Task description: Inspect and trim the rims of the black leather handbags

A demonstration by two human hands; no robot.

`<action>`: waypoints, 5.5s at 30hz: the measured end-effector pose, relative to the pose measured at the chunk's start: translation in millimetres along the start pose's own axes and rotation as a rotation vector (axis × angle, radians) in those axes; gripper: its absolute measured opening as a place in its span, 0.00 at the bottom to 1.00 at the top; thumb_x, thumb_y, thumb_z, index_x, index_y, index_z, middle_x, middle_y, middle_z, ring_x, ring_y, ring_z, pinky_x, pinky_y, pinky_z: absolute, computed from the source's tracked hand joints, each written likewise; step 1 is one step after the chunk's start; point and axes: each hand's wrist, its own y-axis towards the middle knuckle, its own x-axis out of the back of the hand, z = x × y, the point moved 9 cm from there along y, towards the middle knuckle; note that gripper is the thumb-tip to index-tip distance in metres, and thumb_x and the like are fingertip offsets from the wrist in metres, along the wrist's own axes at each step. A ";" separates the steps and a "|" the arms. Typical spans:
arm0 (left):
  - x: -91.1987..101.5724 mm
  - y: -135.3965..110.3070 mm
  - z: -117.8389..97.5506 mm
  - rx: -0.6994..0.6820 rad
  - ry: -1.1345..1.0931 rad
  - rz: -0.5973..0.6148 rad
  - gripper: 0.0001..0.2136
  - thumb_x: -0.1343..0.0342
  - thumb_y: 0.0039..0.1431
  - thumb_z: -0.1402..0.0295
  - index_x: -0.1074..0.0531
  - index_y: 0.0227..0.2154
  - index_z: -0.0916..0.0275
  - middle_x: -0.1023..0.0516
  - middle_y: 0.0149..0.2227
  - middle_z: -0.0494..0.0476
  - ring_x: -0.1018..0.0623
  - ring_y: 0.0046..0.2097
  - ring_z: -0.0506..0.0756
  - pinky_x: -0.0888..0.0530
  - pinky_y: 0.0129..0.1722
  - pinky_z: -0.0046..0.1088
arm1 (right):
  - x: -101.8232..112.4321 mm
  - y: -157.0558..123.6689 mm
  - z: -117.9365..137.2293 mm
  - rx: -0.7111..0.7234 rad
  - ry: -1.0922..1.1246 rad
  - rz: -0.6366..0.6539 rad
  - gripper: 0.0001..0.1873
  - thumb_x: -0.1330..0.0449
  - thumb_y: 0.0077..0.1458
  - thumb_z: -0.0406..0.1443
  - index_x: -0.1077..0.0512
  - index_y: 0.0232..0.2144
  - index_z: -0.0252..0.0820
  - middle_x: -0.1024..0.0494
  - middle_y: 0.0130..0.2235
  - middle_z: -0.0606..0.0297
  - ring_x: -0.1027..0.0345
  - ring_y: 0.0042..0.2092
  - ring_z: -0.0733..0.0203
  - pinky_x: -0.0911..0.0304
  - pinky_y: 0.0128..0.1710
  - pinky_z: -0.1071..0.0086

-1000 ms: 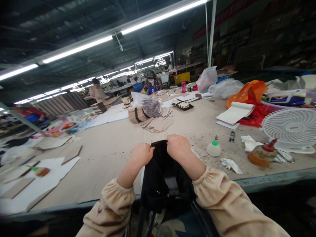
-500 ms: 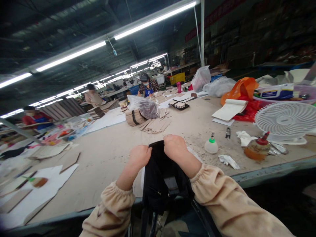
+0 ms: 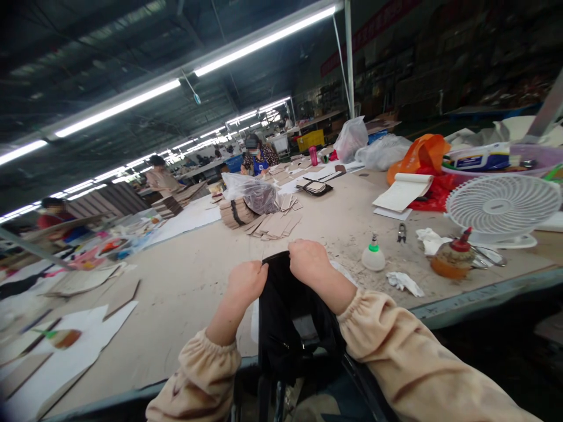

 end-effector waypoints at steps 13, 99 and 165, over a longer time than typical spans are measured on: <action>7.2 8.3 4.0 0.040 0.013 -0.021 0.17 0.56 0.58 0.57 0.26 0.34 0.62 0.23 0.34 0.63 0.24 0.38 0.59 0.30 0.37 0.34 | -1.1 0.0 1.9 0.010 0.017 0.016 0.13 0.52 0.55 0.36 0.28 0.34 0.38 0.24 0.38 0.56 0.31 0.40 0.56 0.40 0.36 0.69; 19.5 16.2 -21.5 -0.211 -0.345 -0.371 0.04 0.49 0.55 0.72 0.29 0.29 0.62 0.25 0.31 0.55 0.27 0.36 0.53 0.33 0.39 0.29 | -8.1 4.0 -12.1 0.046 0.059 0.013 0.13 0.51 0.55 0.39 0.27 0.35 0.44 0.24 0.38 0.61 0.32 0.40 0.58 0.42 0.37 0.69; 3.2 30.3 3.1 -0.105 -0.635 -0.261 0.16 0.44 0.50 0.72 0.33 0.44 0.60 0.21 0.32 0.51 0.24 0.37 0.52 0.31 0.40 0.28 | -22.4 37.0 5.1 0.237 0.132 0.088 0.12 0.47 0.52 0.42 0.25 0.34 0.51 0.22 0.36 0.67 0.32 0.40 0.60 0.44 0.35 0.71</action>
